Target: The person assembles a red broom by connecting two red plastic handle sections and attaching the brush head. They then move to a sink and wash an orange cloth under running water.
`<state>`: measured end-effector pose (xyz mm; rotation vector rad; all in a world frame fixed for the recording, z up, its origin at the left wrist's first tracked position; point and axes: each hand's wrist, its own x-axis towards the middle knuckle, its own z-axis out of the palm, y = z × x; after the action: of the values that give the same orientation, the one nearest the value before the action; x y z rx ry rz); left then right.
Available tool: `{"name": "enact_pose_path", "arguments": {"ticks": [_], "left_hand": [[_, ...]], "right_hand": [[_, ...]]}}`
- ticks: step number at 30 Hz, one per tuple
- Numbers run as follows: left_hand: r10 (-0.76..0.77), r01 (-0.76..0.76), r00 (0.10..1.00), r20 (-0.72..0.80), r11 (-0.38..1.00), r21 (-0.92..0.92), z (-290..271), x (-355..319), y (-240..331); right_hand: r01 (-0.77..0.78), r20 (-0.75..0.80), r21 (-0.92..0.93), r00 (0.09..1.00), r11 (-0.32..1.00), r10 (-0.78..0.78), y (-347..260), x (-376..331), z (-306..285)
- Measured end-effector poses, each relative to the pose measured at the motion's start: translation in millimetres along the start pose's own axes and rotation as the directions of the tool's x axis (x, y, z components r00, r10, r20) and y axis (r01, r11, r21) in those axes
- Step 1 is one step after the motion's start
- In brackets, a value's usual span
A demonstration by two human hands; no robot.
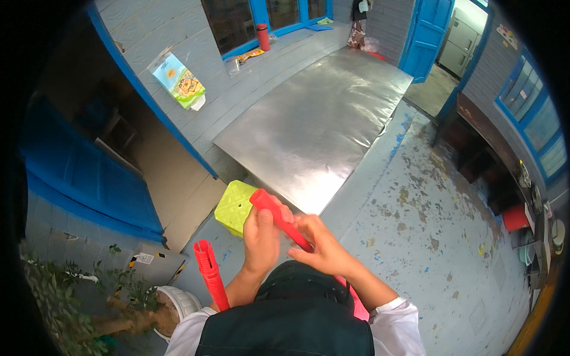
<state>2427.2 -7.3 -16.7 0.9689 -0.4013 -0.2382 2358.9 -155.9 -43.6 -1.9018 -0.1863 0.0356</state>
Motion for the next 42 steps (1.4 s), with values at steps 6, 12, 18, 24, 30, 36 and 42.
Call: {"name": "enact_pose_path", "arguments": {"ticks": [6,12,18,24,30,36,42], "left_hand": [[0.022,-0.023,1.0,0.012,0.993,0.112,4.1,-2.5,-3.0],[-0.292,0.229,0.933,0.212,0.933,0.278,1.6,-5.0,-8.7],[-0.119,0.122,0.953,0.279,0.993,0.006,-12.2,6.7,3.4],[-0.109,0.067,0.955,0.275,0.985,0.158,-17.6,14.9,8.2],[0.074,0.603,0.402,0.913,0.728,-0.325,-83.0,-23.6,86.1],[-0.492,0.461,0.759,0.427,0.869,0.181,-121.6,-70.3,118.5],[-0.216,0.175,0.975,-0.061,0.563,0.808,-107.5,-59.3,104.9]], "right_hand": [[-0.2,-0.257,-0.208,0.956,0.957,0.144,19.3,-20.0,36.4],[-0.117,-0.366,-0.185,0.93,0.976,0.042,-6.7,-3.2,19.0],[-0.126,-0.144,-0.084,0.983,0.988,0.113,-28.1,5.9,4.7],[-0.038,-0.242,-0.051,0.97,0.998,0.024,-27.3,12.2,18.1],[-0.084,-0.368,-0.094,0.929,0.992,0.043,-37.2,15.8,-6.2],[-0.002,-0.109,-0.286,0.994,0.958,-0.031,-74.5,12.6,-25.6],[0.243,0.186,-0.604,0.969,0.759,-0.163,-96.4,24.6,-30.1]]}}
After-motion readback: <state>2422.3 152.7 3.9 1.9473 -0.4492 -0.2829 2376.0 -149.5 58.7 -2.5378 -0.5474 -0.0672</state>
